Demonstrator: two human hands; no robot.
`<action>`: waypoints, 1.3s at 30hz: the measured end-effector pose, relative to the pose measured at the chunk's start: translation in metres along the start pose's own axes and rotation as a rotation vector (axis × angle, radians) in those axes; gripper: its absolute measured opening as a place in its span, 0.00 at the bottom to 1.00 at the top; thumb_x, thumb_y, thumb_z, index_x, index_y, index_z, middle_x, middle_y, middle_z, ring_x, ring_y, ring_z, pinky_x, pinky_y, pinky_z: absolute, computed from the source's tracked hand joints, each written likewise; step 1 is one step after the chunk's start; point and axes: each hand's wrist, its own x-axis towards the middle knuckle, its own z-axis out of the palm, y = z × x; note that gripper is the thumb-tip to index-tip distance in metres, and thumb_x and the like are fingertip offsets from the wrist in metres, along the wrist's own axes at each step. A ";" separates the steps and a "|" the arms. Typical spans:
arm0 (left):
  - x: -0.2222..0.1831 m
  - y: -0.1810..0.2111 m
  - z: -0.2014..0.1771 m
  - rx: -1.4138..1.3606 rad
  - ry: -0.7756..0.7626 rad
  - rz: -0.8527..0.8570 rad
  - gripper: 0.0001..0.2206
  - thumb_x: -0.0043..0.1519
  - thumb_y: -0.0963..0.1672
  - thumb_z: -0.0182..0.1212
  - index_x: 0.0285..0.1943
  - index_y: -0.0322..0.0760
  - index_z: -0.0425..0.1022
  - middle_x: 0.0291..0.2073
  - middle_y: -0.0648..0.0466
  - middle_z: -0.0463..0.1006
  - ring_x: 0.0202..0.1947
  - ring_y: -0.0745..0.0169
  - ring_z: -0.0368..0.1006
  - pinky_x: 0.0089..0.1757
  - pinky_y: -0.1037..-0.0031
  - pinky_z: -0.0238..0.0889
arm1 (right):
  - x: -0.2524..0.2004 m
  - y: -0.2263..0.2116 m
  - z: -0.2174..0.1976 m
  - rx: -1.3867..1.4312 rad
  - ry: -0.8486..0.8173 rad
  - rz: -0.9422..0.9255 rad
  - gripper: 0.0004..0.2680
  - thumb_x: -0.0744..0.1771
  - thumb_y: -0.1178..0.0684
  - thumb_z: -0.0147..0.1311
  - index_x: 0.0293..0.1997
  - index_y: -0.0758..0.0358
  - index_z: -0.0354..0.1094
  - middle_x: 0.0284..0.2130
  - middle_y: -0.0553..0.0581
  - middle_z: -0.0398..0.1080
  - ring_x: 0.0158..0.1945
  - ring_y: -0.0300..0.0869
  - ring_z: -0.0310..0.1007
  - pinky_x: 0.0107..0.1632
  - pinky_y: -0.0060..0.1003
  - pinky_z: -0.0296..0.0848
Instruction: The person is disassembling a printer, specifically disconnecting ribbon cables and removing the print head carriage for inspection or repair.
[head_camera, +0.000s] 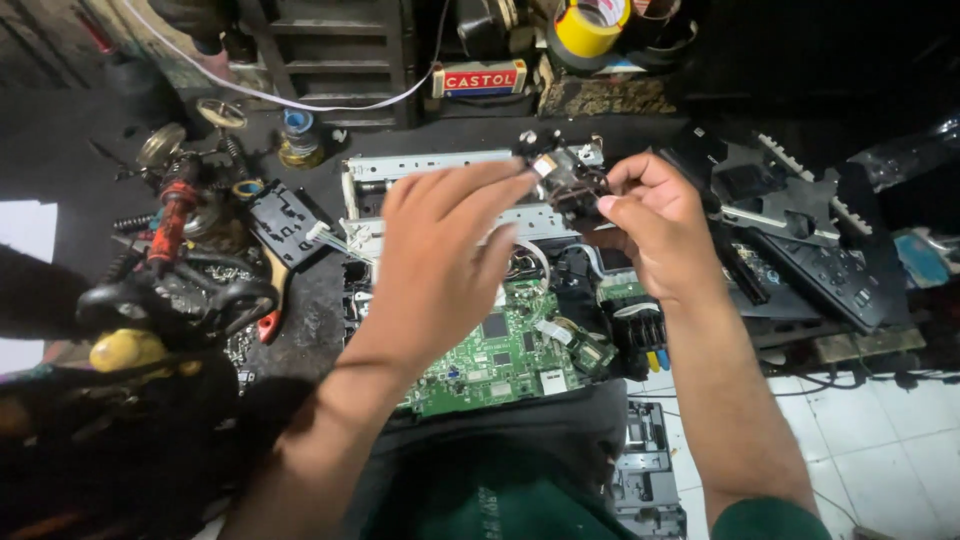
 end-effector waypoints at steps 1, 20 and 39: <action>-0.012 0.000 -0.007 -0.005 -0.003 0.000 0.17 0.63 0.39 0.65 0.61 0.41 0.76 0.56 0.55 0.80 0.56 0.59 0.73 0.57 0.62 0.56 | 0.002 0.002 -0.003 -0.002 0.005 0.002 0.05 0.66 0.65 0.53 0.42 0.62 0.65 0.27 0.56 0.69 0.27 0.38 0.72 0.30 0.32 0.80; -0.274 -0.030 -0.025 -0.487 -0.433 -0.269 0.20 0.58 0.43 0.68 0.62 0.50 0.79 0.55 0.59 0.85 0.51 0.71 0.85 0.54 0.83 0.69 | 0.026 0.046 -0.037 -0.097 -0.019 0.122 0.08 0.65 0.61 0.59 0.47 0.61 0.67 0.35 0.55 0.68 0.36 0.38 0.73 0.38 0.35 0.83; -0.222 -0.008 0.021 0.093 0.320 -0.342 0.24 0.65 0.42 0.46 0.69 0.21 0.54 0.68 0.29 0.61 0.68 0.30 0.62 0.66 0.50 0.59 | 0.016 0.048 -0.030 -0.174 -0.076 0.200 0.09 0.67 0.60 0.56 0.50 0.62 0.65 0.34 0.56 0.69 0.36 0.38 0.71 0.42 0.34 0.83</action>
